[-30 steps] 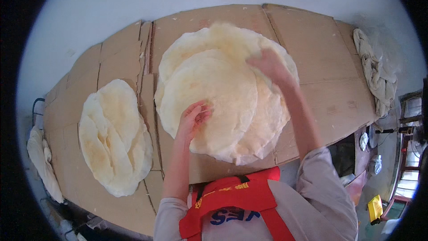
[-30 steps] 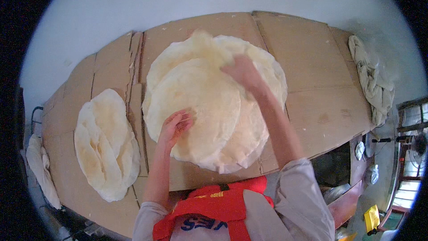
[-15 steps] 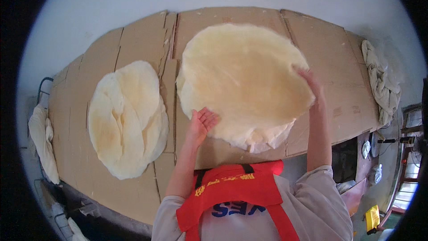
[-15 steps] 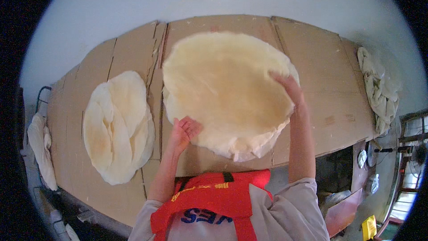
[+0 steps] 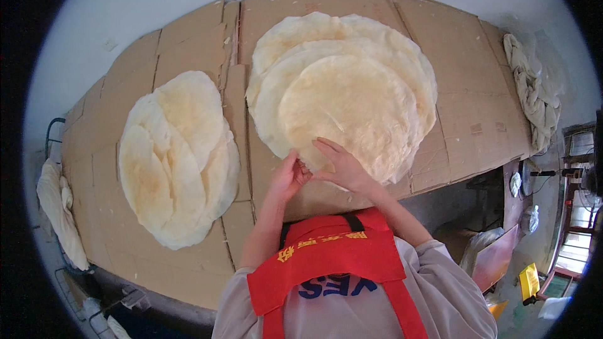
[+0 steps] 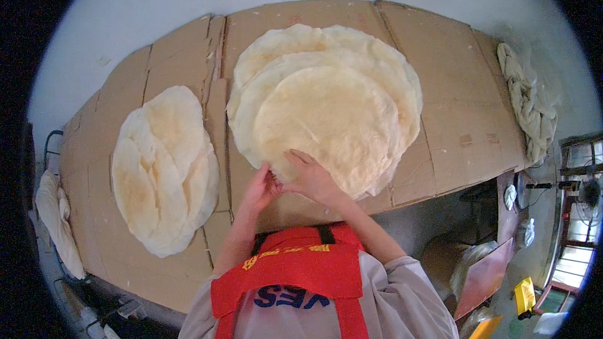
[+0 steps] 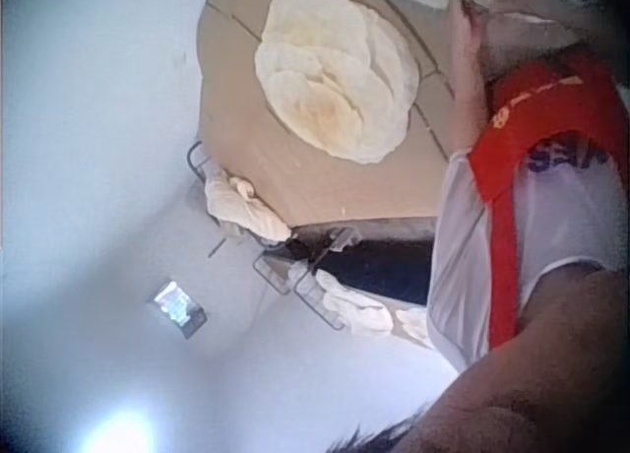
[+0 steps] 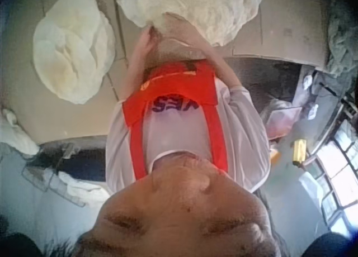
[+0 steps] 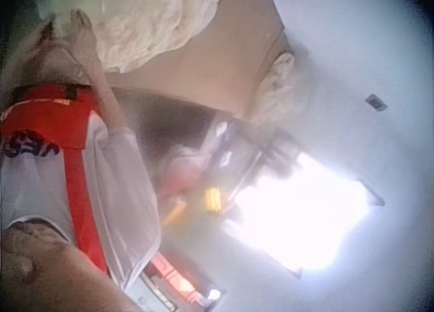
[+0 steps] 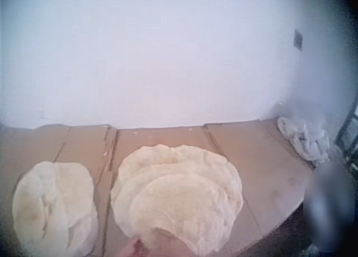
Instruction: The person repeatedly picks up thin, round, cooked dough sheets from a cardboard surface and stacks them into a growing pile. The hands lift, separate, and place each sheet onto the stack, occasionally adjusting alignment.
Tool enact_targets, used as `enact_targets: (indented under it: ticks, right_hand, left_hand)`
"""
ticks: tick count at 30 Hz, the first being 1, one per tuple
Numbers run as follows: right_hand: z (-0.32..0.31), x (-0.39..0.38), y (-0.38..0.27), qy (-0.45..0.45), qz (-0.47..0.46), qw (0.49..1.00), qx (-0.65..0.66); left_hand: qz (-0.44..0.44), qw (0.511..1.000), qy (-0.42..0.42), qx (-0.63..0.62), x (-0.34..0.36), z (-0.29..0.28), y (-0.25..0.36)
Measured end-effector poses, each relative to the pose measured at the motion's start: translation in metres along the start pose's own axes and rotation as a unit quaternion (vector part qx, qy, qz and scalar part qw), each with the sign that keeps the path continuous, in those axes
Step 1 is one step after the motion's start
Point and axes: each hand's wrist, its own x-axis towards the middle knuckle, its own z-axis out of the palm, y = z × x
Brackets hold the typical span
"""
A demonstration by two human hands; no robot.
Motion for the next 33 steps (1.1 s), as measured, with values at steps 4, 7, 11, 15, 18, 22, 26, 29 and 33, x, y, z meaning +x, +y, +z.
enact_targets:
  ticks: [4,7,11,15,18,22,26,29,33]
  right_hand:
    - [0.016,-0.004,0.003,0.029,0.018,0.999,-0.034]
    - [0.009,-0.001,0.011,0.017,0.084,0.996,0.023]
    - [0.007,0.003,0.009,0.045,0.167,0.985,-0.009]
    - [0.026,0.007,0.020,0.113,0.084,0.981,-0.136]
    - [-0.045,0.029,0.077,0.128,0.138,0.967,-0.171]
    - [-0.211,0.017,0.134,0.285,0.286,0.912,0.067]
    - [-0.360,-0.006,0.108,0.342,0.299,0.846,-0.278]
    - [-0.382,0.018,0.045,0.382,0.199,0.874,-0.226]
    - [-0.344,0.066,0.003,0.332,0.076,0.868,-0.362]
  left_hand:
    - [0.030,0.988,-0.005,0.152,-0.004,0.019,0.008]
    - [0.039,0.978,0.016,0.204,-0.010,0.028,0.013]
    - [0.022,0.954,0.082,0.287,-0.003,0.022,0.013]
    - [0.037,0.924,0.157,0.346,0.009,0.019,0.009]
    - [0.106,0.931,0.228,0.265,0.007,-0.006,0.023]
    - [0.066,0.908,0.233,0.341,-0.003,-0.066,0.059]
    - [0.056,0.894,0.260,0.361,-0.003,-0.067,0.054]
    - [0.074,0.844,0.293,0.442,-0.017,-0.064,0.054]
    - [0.416,0.439,0.292,0.741,-0.039,0.002,0.050]
